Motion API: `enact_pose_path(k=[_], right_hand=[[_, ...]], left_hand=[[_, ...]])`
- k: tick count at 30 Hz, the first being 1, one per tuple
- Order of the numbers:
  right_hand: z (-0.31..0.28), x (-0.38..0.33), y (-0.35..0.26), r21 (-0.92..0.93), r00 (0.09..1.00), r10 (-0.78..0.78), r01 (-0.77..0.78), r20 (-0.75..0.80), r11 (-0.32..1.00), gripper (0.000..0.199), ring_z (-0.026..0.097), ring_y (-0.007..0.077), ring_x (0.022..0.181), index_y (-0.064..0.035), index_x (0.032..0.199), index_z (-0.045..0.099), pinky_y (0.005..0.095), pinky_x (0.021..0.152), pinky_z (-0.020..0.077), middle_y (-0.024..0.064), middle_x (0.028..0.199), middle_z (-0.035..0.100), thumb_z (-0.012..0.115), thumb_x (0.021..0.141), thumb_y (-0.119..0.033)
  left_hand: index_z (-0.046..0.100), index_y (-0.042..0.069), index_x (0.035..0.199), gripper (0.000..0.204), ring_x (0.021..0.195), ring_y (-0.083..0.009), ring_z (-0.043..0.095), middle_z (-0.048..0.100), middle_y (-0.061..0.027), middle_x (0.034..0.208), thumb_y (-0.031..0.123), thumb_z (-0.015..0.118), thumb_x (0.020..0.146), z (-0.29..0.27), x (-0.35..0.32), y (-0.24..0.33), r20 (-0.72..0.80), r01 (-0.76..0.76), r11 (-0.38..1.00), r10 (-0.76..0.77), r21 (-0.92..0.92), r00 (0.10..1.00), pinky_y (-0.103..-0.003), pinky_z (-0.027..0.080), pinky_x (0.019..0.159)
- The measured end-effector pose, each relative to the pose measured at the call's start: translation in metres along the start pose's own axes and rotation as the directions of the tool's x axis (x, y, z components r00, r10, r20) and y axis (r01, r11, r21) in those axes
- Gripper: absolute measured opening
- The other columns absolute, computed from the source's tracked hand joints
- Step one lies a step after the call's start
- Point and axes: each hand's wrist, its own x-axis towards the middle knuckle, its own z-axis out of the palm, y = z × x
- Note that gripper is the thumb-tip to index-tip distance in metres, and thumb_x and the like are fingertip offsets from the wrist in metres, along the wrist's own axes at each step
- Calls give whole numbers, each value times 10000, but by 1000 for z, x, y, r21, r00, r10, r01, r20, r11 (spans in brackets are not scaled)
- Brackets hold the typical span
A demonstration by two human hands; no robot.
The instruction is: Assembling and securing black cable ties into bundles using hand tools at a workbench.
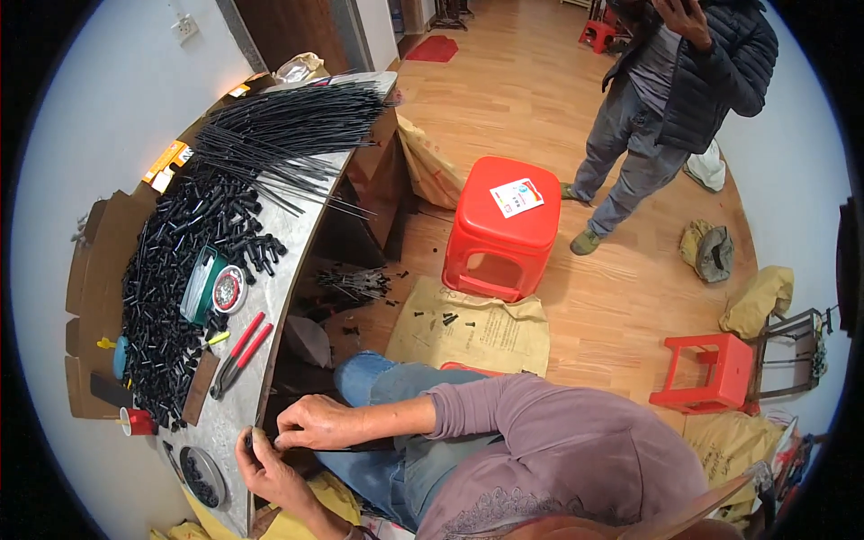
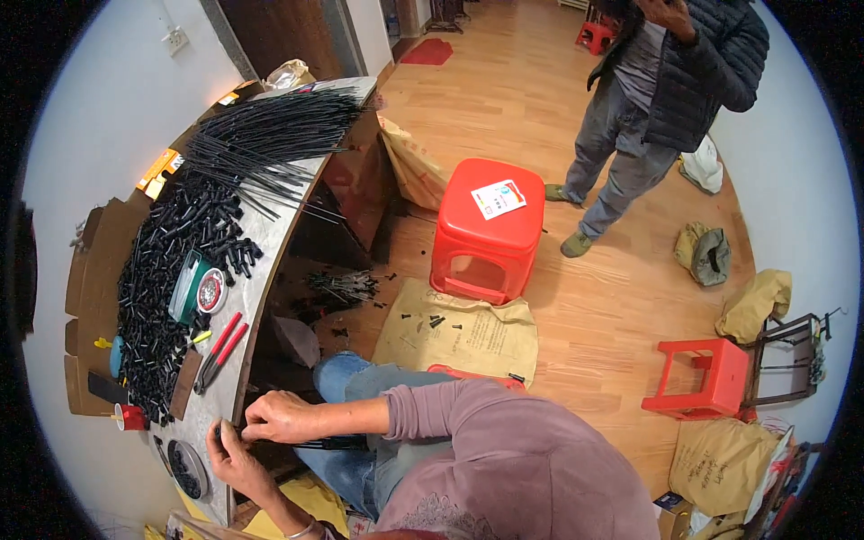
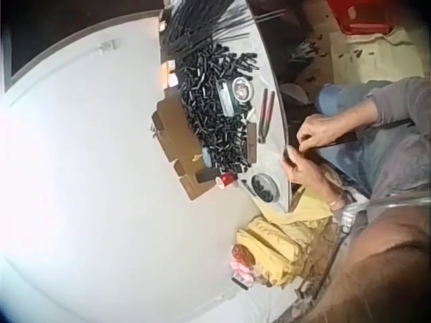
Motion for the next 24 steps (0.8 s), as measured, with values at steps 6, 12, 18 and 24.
enact_pose_path(k=[6, 12, 18, 24], right_hand=[[-2, 4, 13, -38, 985, -138, 135, -102, 990, 304, 639, 260, 654, 16, 760, 646, 370, 619, 486, 137, 691, 656, 691, 770, -285], [-11, 7, 13, 183, 992, -11, -12, 122, 983, 290, 568, 120, 567, 22, 751, 636, 302, 532, 468, 75, 622, 614, 737, 747, -250], [-17, 4, 14, 387, 933, 103, -241, 346, 890, 261, 529, 99, 504, -11, 686, 608, 248, 448, 427, 23, 577, 551, 748, 756, -219], [-10, 5, 10, 412, 871, 85, -312, 484, 856, 270, 541, 93, 546, -12, 705, 612, 246, 478, 443, 12, 598, 553, 742, 769, -240]], left_hand=[[604, -5, 1015, 173, 666, -45, 411, 536, 19, 825, 138, 569, 925, -8, -6, 20, 119, 76, 995, -68, -66, 991, -189, 330, 576], [582, 12, 1010, 188, 694, -47, 420, 540, 15, 876, 177, 579, 922, -18, -5, 17, 269, 94, 985, -53, -142, 962, -186, 341, 617], [571, 24, 1003, 229, 766, -61, 445, 517, 2, 950, 230, 605, 908, -29, 1, 20, 574, 168, 951, 12, -259, 818, -192, 348, 641], [552, 48, 927, 105, 791, -66, 430, 482, 4, 942, 151, 555, 905, -40, -3, 17, 574, 133, 956, 45, -263, 817, -177, 334, 652]])
